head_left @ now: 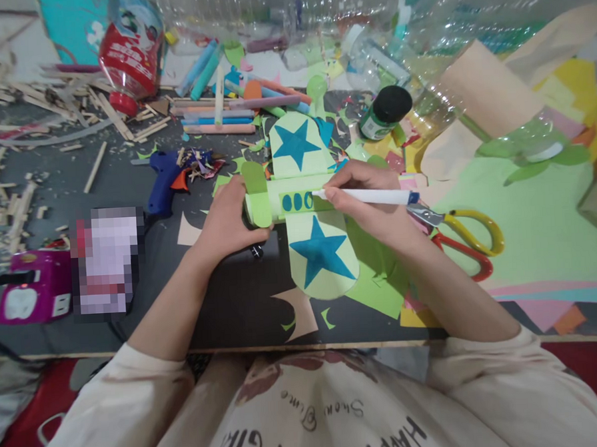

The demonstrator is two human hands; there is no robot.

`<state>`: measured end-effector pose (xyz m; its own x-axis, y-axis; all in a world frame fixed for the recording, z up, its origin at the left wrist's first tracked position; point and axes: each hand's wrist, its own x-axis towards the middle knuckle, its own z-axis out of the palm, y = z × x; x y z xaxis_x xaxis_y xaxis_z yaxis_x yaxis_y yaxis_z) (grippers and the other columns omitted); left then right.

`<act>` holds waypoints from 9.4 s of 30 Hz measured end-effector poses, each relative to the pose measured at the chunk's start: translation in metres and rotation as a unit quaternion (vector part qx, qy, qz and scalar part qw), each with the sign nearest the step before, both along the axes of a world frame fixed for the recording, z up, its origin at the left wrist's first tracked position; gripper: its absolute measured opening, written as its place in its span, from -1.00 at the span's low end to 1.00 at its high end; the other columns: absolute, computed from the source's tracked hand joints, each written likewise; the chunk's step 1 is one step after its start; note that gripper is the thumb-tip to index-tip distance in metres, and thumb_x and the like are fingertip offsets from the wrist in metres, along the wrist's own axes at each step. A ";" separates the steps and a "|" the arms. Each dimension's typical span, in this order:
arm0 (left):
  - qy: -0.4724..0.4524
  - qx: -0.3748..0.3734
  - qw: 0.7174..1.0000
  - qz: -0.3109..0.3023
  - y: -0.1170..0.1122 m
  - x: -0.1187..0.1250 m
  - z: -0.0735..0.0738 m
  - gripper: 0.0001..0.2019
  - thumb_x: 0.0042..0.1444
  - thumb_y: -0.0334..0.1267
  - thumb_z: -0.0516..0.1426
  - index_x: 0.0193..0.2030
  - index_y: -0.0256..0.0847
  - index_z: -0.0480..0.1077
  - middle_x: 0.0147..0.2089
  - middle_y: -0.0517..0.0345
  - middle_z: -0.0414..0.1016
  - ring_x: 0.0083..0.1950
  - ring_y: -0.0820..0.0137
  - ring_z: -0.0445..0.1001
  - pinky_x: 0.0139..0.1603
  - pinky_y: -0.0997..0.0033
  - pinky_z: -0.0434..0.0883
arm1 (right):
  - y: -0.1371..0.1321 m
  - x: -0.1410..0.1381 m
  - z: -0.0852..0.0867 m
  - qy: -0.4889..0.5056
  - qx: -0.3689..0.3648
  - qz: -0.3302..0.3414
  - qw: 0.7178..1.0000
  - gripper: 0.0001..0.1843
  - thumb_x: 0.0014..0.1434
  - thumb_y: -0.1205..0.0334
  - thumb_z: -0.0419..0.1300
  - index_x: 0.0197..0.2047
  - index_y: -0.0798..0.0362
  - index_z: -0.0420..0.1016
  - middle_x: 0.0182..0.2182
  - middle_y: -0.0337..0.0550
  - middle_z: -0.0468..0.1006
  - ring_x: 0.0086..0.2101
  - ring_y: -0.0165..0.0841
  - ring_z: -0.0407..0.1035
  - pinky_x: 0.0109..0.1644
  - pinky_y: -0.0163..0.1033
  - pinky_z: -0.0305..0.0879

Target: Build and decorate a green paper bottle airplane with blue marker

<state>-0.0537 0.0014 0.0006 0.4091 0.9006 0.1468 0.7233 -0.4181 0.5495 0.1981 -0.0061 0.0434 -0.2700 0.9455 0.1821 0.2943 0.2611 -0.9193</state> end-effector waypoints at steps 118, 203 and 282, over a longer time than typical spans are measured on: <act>0.005 -0.004 1.000 -0.001 0.000 -0.001 0.001 -0.44 -0.10 -0.17 0.26 0.10 -0.12 0.28 0.07 -0.08 0.45 0.10 -0.05 0.46 0.09 -0.05 0.42 | 0.002 0.002 0.001 0.017 -0.010 0.019 1.000 -0.72 0.14 0.11 0.27 -0.52 0.04 0.38 -0.56 -0.28 0.42 -0.52 -0.46 0.25 -0.47 -0.31 0.13; 0.000 0.030 1.000 0.006 0.005 -0.010 -0.004 -0.46 -0.11 -0.19 0.27 0.06 -0.11 0.26 -0.02 0.00 0.43 0.07 0.01 0.45 0.10 0.00 0.40 | -0.002 0.002 0.008 -0.015 -0.007 0.003 1.000 -0.81 0.17 0.22 0.25 -0.44 0.00 0.35 -0.53 -0.28 0.42 -0.51 -0.43 0.26 -0.42 -0.26 0.20; 0.005 0.010 1.000 0.015 0.003 -0.009 -0.002 -0.47 -0.12 -0.20 0.28 0.05 -0.05 0.27 -0.02 0.02 0.43 0.09 -0.01 0.44 0.10 -0.05 0.42 | -0.003 -0.001 0.003 -0.005 -0.023 -0.028 0.999 -0.80 0.16 0.20 0.26 -0.46 -0.03 0.36 -0.51 -0.26 0.42 -0.45 -0.37 0.30 -0.41 -0.24 0.21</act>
